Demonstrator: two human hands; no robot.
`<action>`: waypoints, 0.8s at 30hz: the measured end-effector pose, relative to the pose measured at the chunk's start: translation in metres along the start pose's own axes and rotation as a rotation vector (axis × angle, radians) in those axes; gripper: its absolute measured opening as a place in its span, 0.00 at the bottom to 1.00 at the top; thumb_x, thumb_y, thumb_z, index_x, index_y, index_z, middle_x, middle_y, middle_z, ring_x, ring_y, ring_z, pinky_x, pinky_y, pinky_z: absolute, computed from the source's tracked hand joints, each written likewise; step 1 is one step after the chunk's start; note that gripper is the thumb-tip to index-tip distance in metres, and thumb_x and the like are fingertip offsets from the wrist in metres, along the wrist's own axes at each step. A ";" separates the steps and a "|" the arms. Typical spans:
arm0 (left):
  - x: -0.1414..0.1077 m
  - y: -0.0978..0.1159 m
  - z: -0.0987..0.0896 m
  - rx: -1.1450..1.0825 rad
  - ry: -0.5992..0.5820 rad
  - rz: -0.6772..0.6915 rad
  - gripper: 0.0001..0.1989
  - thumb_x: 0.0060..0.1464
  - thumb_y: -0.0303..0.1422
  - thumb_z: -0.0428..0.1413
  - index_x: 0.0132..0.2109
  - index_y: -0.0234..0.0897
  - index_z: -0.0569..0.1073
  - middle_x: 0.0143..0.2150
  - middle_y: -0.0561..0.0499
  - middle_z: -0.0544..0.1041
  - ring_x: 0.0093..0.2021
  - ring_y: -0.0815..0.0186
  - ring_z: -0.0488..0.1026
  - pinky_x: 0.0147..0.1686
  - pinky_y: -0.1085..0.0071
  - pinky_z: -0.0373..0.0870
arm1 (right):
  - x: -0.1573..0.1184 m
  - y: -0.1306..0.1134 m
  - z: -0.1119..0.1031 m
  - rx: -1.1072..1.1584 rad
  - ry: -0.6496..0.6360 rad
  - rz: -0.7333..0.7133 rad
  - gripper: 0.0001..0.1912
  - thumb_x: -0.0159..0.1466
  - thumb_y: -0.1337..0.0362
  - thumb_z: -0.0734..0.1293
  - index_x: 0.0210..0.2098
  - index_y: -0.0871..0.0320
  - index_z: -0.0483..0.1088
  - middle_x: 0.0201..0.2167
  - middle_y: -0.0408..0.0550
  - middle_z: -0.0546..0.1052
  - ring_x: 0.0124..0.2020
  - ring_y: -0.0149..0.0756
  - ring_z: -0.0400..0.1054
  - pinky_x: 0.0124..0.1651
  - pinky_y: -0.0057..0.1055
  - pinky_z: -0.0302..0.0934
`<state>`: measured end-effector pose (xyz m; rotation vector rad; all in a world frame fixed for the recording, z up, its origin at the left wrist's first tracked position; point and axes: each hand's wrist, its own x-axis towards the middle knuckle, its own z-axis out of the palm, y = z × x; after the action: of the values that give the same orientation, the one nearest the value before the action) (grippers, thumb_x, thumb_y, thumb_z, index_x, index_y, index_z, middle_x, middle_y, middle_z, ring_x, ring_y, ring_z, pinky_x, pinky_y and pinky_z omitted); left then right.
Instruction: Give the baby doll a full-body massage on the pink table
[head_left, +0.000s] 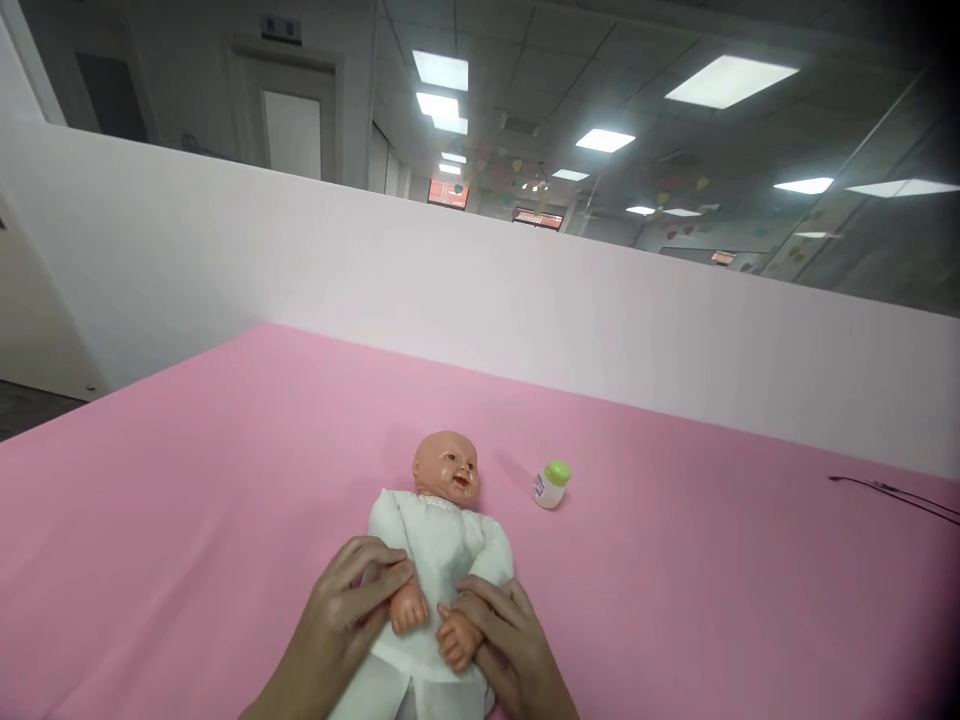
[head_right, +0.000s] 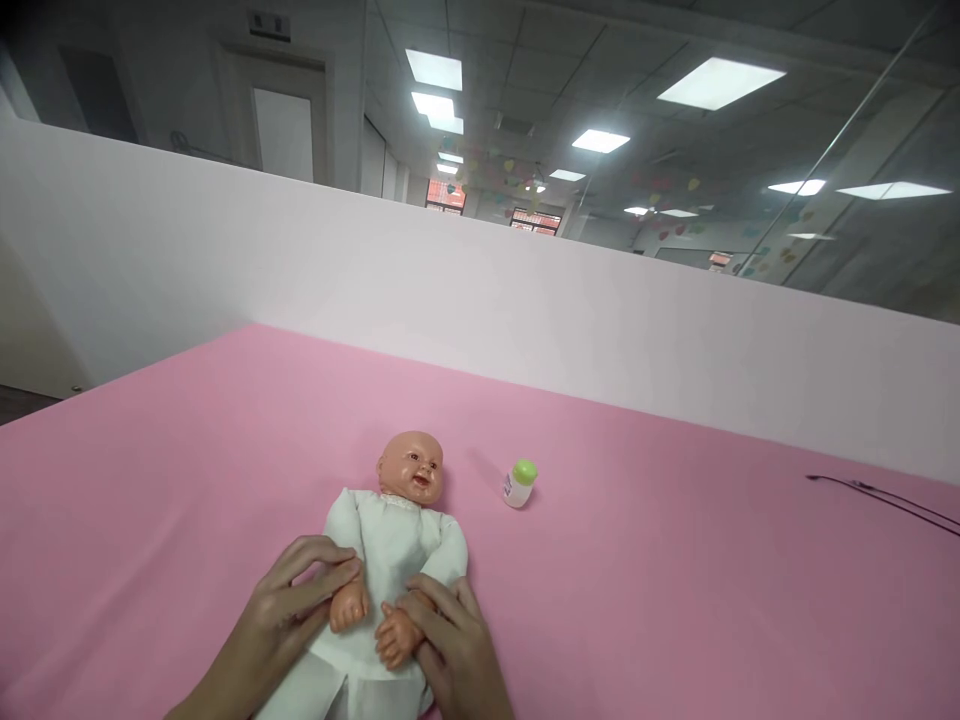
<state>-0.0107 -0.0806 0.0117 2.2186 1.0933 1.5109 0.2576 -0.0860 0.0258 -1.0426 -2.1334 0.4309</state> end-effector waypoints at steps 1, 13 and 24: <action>-0.001 -0.001 0.001 0.005 -0.009 0.011 0.20 0.68 0.27 0.57 0.61 0.54 0.80 0.49 0.45 0.83 0.50 0.58 0.79 0.47 0.63 0.80 | 0.000 -0.001 0.000 -0.067 -0.024 -0.049 0.19 0.70 0.71 0.65 0.52 0.45 0.81 0.53 0.45 0.83 0.45 0.40 0.77 0.49 0.35 0.77; -0.012 -0.011 -0.027 -0.440 0.712 -1.150 0.33 0.46 0.55 0.70 0.52 0.36 0.82 0.56 0.42 0.83 0.58 0.45 0.78 0.52 0.59 0.80 | -0.029 0.040 -0.021 0.689 0.712 0.837 0.36 0.60 0.43 0.76 0.62 0.56 0.75 0.53 0.54 0.83 0.41 0.42 0.80 0.39 0.32 0.78; -0.006 -0.005 -0.006 -0.001 0.131 -0.102 0.15 0.64 0.33 0.62 0.55 0.50 0.84 0.49 0.47 0.85 0.47 0.57 0.82 0.44 0.68 0.82 | -0.012 0.012 -0.011 -0.041 0.197 -0.074 0.13 0.70 0.51 0.71 0.48 0.46 0.84 0.42 0.48 0.87 0.38 0.44 0.82 0.40 0.33 0.78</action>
<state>-0.0191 -0.0823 0.0070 2.0545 1.2238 1.6319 0.2777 -0.0880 0.0209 -0.9827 -2.0050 0.2392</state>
